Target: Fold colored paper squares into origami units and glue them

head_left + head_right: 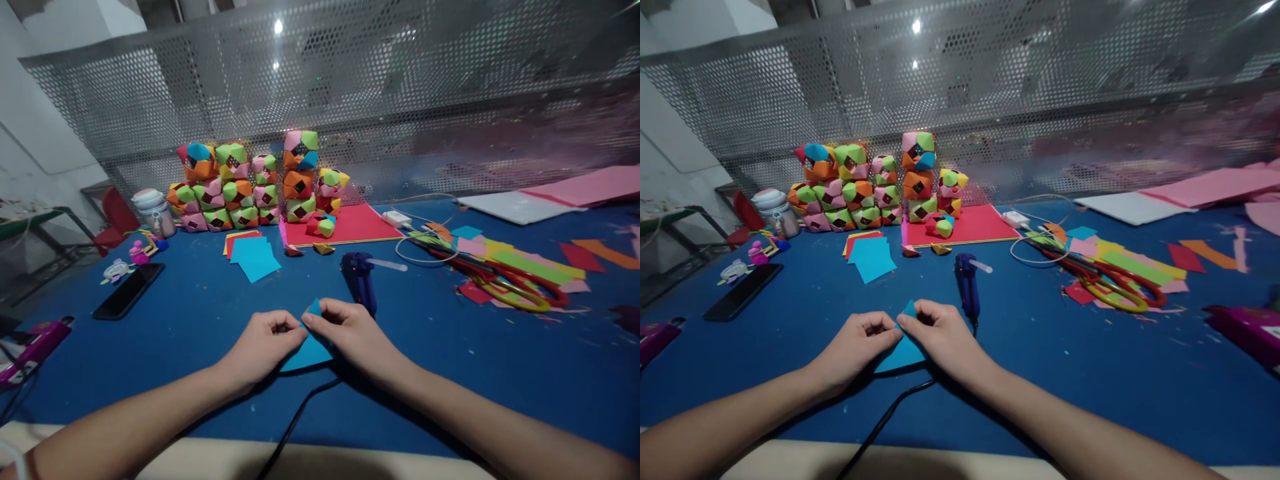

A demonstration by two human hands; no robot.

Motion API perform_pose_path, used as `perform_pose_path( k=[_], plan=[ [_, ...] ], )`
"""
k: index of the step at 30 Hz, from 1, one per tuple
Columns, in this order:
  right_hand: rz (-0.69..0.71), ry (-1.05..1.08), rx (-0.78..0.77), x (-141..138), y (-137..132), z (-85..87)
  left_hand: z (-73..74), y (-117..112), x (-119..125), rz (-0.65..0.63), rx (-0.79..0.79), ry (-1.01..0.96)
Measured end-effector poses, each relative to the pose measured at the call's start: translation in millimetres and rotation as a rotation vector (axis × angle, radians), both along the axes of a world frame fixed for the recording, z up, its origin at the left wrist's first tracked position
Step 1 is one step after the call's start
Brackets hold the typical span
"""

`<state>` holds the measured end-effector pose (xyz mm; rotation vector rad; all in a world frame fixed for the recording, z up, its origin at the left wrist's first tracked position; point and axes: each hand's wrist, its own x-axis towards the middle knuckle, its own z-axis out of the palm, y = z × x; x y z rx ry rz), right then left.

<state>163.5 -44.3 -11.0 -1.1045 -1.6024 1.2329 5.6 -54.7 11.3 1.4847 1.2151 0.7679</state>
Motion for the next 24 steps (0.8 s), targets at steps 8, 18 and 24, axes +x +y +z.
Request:
perform_pose_path(
  k=[8,18,24],
  plan=[
    [-0.024,0.184,-0.136,2.2,3.8,0.1,-1.2,0.3,-2.9,-0.084,-0.234,-0.114],
    [-0.132,0.094,-0.009,8.1,9.3,1.4,-4.3,4.4,-5.9,-0.082,-0.198,-0.159],
    [-0.018,0.135,-0.118,9.8,12.4,-2.0,-6.0,10.4,-9.0,0.031,-0.102,-0.265]
  ],
)
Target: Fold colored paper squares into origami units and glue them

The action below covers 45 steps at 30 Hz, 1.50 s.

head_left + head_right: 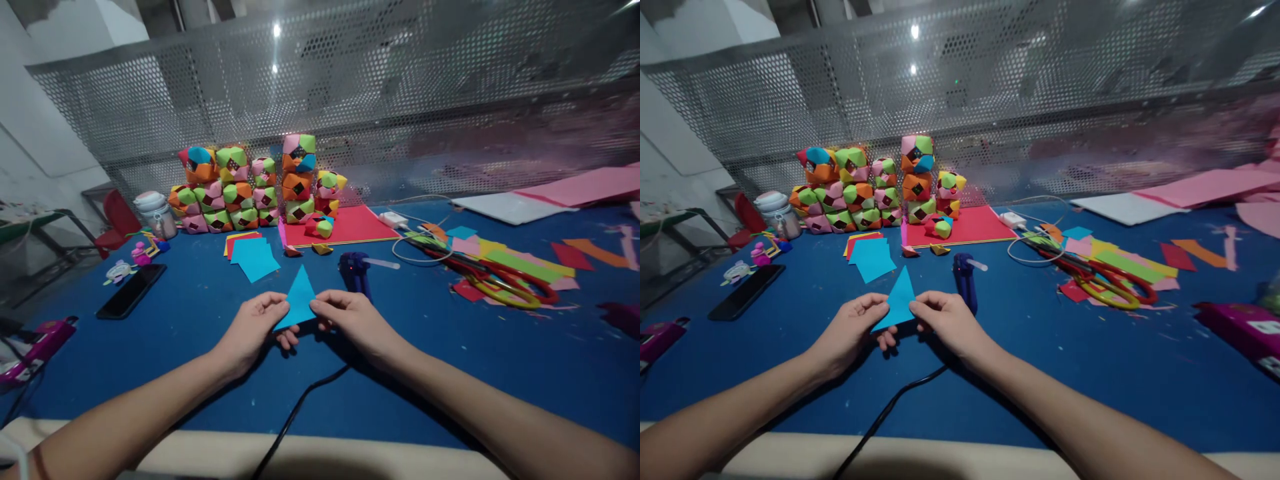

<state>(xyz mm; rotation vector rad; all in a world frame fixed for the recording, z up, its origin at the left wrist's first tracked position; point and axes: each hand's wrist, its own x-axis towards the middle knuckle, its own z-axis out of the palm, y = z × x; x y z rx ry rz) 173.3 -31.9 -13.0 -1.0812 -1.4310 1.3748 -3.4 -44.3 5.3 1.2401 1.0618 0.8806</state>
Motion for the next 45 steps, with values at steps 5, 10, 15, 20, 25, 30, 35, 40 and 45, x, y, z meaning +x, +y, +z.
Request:
perform_pose_path(
  k=[5,10,15,20,25,30,35,40,45],
  plan=[
    [-0.088,-0.046,0.023,-2.6,1.5,-2.2,0.9,-2.3,0.3,0.071,0.257,0.171],
    [-0.107,-0.101,0.06,-3.6,0.7,-3.8,-1.6,-5.6,1.6,0.034,0.419,0.318],
    [-0.12,-0.201,0.128,-5.0,-3.3,-1.6,-2.7,-3.5,-1.3,0.013,0.352,0.299],
    [-0.015,-0.21,0.207,-5.2,-6.6,-1.2,2.4,-3.9,-2.7,0.048,0.491,0.419],
    [-0.01,-0.258,0.262,-4.2,-5.5,-3.5,0.1,1.6,-2.2,0.1,0.295,0.241],
    [0.037,-0.34,0.288,-3.3,-2.7,-7.6,-4.1,5.3,-0.7,0.079,0.118,-0.114],
    [0.144,-0.427,0.311,-1.6,-2.7,-9.5,-6.7,8.0,-2.1,0.114,0.07,-0.204],
    [0.059,-0.397,0.346,-1.4,-1.5,-8.6,-8.4,8.9,-1.3,0.164,-0.005,-0.256],
    [0.049,-0.351,0.317,-2.6,-0.5,-8.2,-9.3,6.9,2.0,0.17,-0.038,-0.245]
  ],
)
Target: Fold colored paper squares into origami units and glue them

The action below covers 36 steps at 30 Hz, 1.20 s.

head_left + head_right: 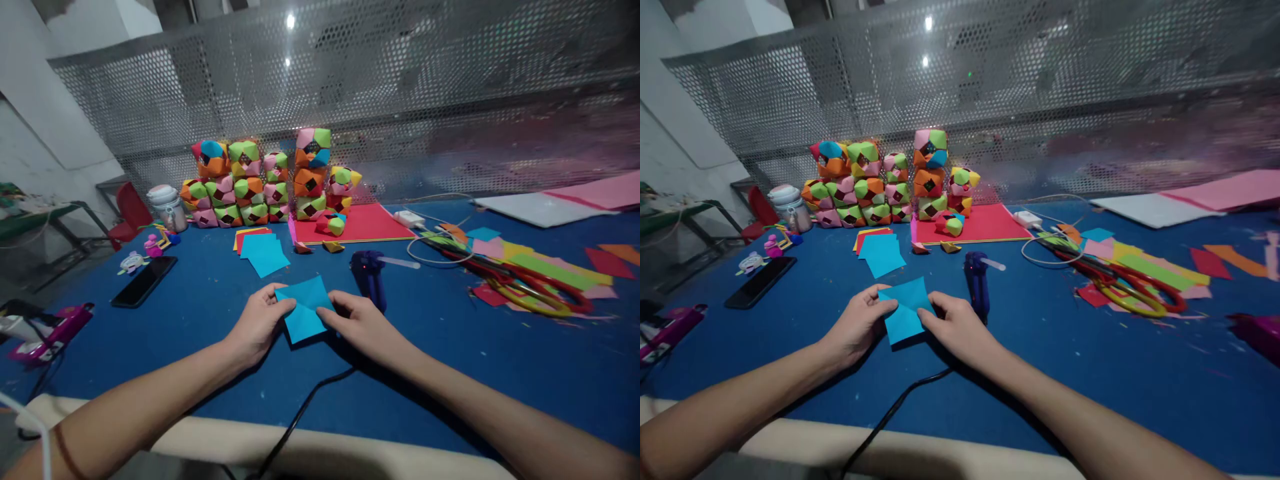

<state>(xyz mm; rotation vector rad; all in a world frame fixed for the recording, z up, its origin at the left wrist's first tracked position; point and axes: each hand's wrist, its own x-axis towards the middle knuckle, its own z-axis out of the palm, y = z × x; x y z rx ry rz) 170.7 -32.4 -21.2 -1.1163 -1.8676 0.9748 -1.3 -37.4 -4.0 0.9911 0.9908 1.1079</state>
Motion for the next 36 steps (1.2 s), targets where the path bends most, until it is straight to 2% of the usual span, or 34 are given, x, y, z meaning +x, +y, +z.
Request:
perform_pose_path(
  k=[5,11,25,30,36],
  plan=[
    [-0.014,0.0,-0.001,0.8,-0.1,-2.0,-3.2,0.3,0.9,-0.006,-0.016,0.026],
    [-0.013,-0.038,0.028,0.3,-0.6,-1.9,-3.2,1.6,0.9,-0.008,-0.022,-0.029],
    [-0.041,0.034,-0.038,0.0,0.4,-3.2,-0.3,0.7,-2.3,-0.002,-0.025,0.079],
    [-0.051,0.116,-0.079,-3.3,-0.4,-5.5,-1.5,-2.0,-0.4,-0.023,-0.02,0.059],
    [-0.048,0.323,-0.183,-6.8,0.7,-6.7,-3.1,-2.5,0.6,-0.028,-0.041,0.026]
  ],
)
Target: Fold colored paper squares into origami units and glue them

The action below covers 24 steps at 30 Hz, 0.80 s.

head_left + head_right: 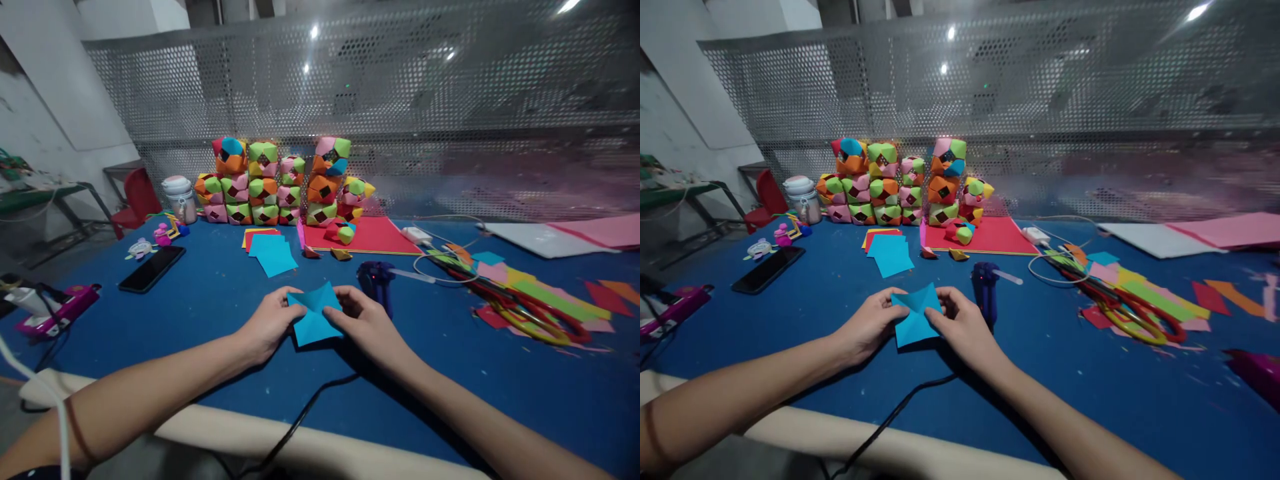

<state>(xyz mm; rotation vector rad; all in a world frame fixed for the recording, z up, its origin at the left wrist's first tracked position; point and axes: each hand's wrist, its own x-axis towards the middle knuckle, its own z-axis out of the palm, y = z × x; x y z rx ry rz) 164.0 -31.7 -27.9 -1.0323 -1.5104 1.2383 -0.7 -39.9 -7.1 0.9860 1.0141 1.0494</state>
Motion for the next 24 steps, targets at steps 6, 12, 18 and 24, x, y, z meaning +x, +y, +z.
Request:
perform_pose_path(
  k=[6,12,18,24],
  plan=[
    [0.006,0.039,-0.086,0.1,-0.1,1.5,-1.9,1.4,-0.2,0.015,0.026,0.007],
    [0.006,0.01,-0.126,0.2,-1.0,2.1,-1.6,-0.1,1.5,0.012,0.06,0.058],
    [-0.006,-0.029,-0.099,0.6,-1.6,1.4,0.0,-1.4,1.9,0.016,0.073,0.124],
    [-0.019,-0.097,-0.024,0.6,-3.3,3.6,0.5,-2.2,1.4,0.0,0.119,0.231]
  ],
)
